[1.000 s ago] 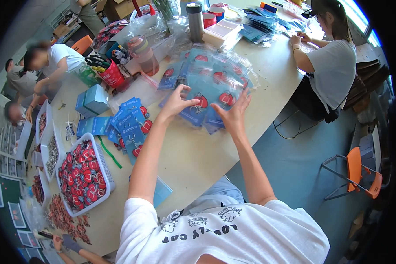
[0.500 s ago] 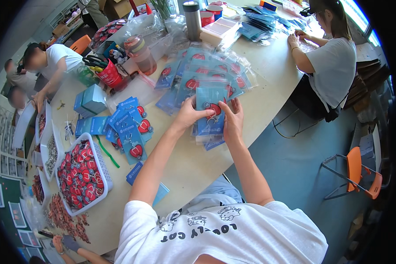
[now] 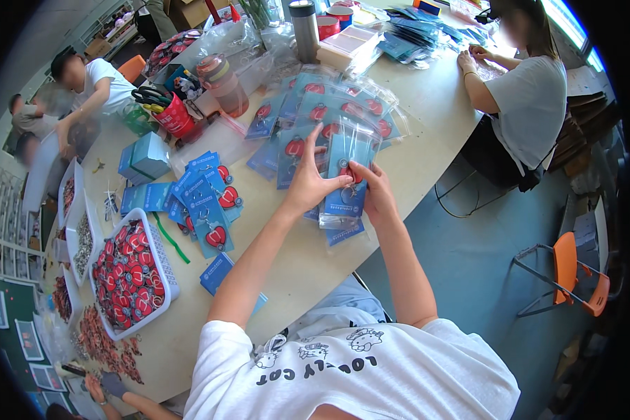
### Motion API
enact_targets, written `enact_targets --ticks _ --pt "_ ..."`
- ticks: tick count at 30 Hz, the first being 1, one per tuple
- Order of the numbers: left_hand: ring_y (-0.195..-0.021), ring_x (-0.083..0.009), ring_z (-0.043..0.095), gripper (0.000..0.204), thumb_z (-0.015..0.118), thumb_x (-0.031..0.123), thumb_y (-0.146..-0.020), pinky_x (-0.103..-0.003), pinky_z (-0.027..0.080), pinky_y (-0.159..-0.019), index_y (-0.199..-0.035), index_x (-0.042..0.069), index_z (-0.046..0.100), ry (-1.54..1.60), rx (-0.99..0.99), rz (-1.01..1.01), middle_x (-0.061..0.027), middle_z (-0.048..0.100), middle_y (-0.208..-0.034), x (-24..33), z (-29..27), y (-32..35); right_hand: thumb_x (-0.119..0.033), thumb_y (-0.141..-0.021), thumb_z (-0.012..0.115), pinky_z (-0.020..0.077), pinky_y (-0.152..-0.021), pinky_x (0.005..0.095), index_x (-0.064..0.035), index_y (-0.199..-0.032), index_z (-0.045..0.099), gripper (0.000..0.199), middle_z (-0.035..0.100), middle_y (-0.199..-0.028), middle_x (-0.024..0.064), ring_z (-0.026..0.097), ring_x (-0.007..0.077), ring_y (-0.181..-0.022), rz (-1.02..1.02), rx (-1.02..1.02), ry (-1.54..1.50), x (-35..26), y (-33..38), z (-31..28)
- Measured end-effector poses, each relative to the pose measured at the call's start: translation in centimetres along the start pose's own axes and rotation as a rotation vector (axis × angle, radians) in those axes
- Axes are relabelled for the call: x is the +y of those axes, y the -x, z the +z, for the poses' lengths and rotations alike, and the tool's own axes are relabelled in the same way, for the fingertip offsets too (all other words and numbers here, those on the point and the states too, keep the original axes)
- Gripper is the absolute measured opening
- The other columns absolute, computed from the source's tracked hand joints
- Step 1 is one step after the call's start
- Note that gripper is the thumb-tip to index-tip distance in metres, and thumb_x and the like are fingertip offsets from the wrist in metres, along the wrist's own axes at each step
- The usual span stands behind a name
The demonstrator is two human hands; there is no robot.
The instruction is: The person sits at a table and repeatedly picks up red heart-shaped keychains from a large bin. They insert each keychain into a blue cardboard backing card and then place the assembled unit into a clear plastic bag. The person stacks the finished packaged items on the table.
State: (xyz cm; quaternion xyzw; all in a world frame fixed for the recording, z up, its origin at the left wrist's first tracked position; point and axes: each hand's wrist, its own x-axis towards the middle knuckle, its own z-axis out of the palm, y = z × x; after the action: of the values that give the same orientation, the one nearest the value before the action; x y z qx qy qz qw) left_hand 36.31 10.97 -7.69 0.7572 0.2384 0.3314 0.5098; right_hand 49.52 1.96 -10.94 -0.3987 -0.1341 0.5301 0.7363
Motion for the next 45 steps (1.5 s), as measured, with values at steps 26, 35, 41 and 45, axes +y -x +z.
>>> enact_targets --ticks 26,35,41,45 --pt "-0.132 -0.0241 0.034 0.098 0.078 0.002 -0.074 -0.035 0.033 -0.106 -0.15 0.006 0.017 0.051 0.571 -0.03 -0.0142 0.025 -0.149 -1.4 4.3 10.0 -0.014 -0.084 0.069 0.0508 -0.087 0.0364 -0.0046 -0.121 0.048 0.044 0.061 -0.106 0.008 0.062 0.0195 -0.097 0.058 -0.097 -0.237 1.1 2.2 -0.1" --pt "-0.123 -0.0293 0.046 0.075 0.065 -0.011 -0.076 -0.035 0.044 -0.094 -0.143 0.015 0.041 -0.573 0.425 0.198 -0.0156 0.027 -0.146 0.0 -0.7 10.1 -0.002 -0.072 0.076 0.0443 -0.1 0.0399 -0.0046 -0.141 0.028 0.084 0.056 -0.123 0.0133 0.053 0.0265 -0.116 0.086 -0.25 0.572 -1.9 -1.9 -5.2" --pt "-0.144 -0.041 -0.005 0.088 0.082 0.016 -0.066 -0.05 0.016 -0.113 -0.143 0.023 0.041 -0.674 0.187 0.064 -0.0275 -0.007 -0.154 1.0 -0.4 10.6 -0.019 -0.069 0.082 0.0478 -0.092 0.0362 -0.0041 -0.147 0.022 0.099 0.034 -0.145 0.0217 0.056 0.0272 -0.112 0.247 -0.442 0.85 -5.0 -1.2 -3.1" --pt "-0.142 -0.0462 -0.001 0.11 0.091 0.035 -0.054 -0.052 0.019 -0.112 -0.147 0.025 0.033 -0.55 0.407 0.239 -0.0274 -0.013 -0.153 0.1 0.1 9.0 -0.018 -0.068 0.08 0.0472 -0.094 0.0369 -0.0039 -0.147 0.023 0.099 0.028 -0.151 0.0171 0.049 0.0266 -0.123 0.096 -0.638 1.105 -3.1 -6.2 -10.3"
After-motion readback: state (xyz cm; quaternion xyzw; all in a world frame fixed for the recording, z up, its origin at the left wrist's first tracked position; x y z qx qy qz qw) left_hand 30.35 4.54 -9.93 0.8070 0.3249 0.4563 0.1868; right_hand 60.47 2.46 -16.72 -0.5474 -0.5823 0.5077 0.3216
